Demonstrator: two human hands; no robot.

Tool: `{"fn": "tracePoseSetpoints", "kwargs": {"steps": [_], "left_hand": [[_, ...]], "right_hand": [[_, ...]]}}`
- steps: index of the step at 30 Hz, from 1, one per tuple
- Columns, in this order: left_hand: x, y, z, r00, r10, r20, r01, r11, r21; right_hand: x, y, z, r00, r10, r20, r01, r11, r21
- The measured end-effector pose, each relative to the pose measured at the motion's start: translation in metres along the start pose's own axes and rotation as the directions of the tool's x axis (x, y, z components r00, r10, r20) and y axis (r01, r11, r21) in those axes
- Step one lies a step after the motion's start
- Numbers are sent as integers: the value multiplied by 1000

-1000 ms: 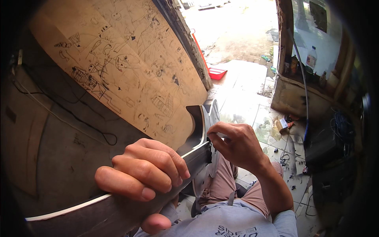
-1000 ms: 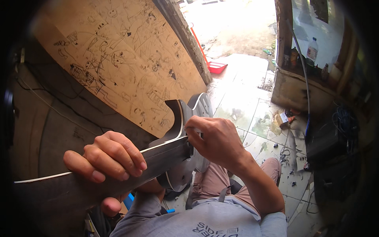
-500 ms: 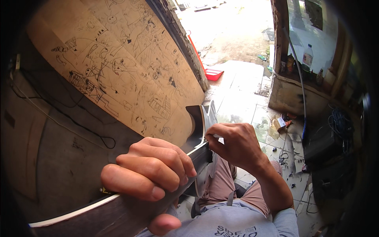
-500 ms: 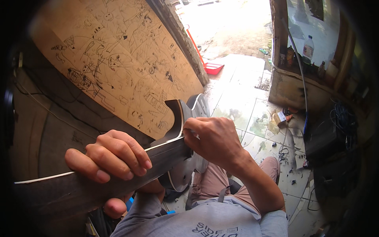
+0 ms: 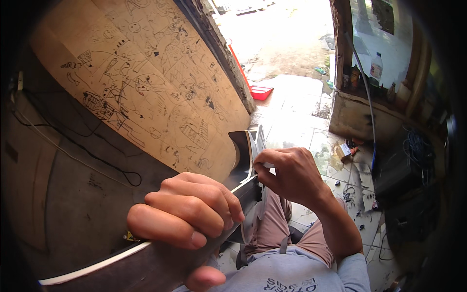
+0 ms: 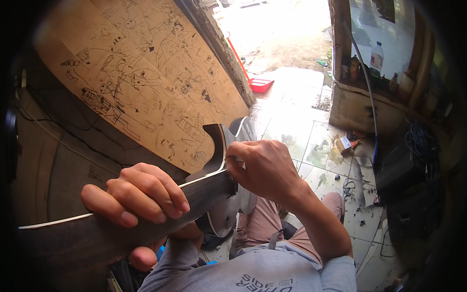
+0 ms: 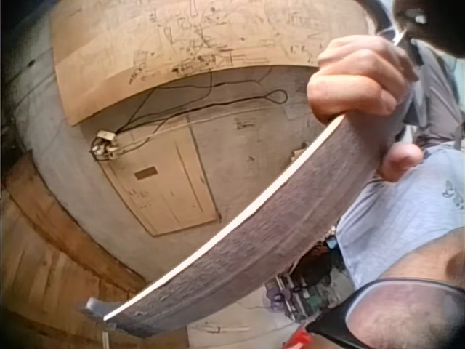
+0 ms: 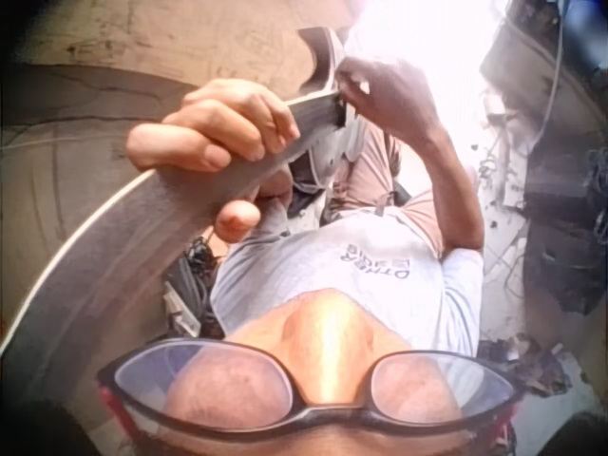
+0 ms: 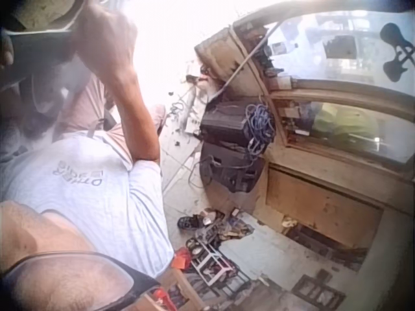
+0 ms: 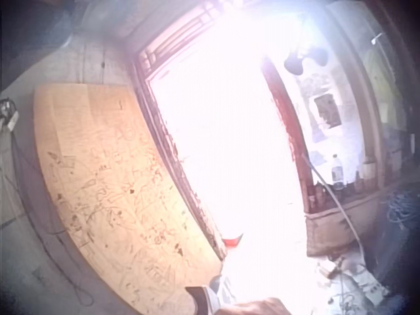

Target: The person applies adhesive to a guitar body using a small applicator and spreads it by hand.

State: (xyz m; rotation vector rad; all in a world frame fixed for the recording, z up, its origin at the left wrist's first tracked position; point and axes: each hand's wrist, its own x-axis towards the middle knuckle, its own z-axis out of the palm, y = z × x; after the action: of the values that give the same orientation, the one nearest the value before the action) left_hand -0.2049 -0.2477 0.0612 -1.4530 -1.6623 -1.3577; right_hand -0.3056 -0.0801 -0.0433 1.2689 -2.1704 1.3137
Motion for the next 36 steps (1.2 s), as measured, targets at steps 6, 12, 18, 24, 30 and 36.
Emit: {"fn": "tracePoseSetpoints", "kwargs": {"steps": [6,12,18,24,30,36], "left_hand": [[-2,0,1,1000,-5,0,5,1000,-21],[1,3,-1,999,-32,26,33,999,-17],[0,1,2,999,-39,-11,39,999,4],[2,-3,1,1000,-9,28,9,1000,-13],[2,1,0,999,-37,27,38,999,-13],[4,-3,5,1000,-16,-25,17,1000,24]], "right_hand": [[-2,-7,-3,999,21,45,-18,998,-62],[6,4,5,997,-68,-41,62,988,-144],[11,11,5,994,-92,-62,80,982,-169],[7,6,-2,995,-98,-19,96,990,-101],[12,13,3,1000,-6,-8,4,984,-179],[18,24,4,973,19,-230,-31,998,-50]]}}
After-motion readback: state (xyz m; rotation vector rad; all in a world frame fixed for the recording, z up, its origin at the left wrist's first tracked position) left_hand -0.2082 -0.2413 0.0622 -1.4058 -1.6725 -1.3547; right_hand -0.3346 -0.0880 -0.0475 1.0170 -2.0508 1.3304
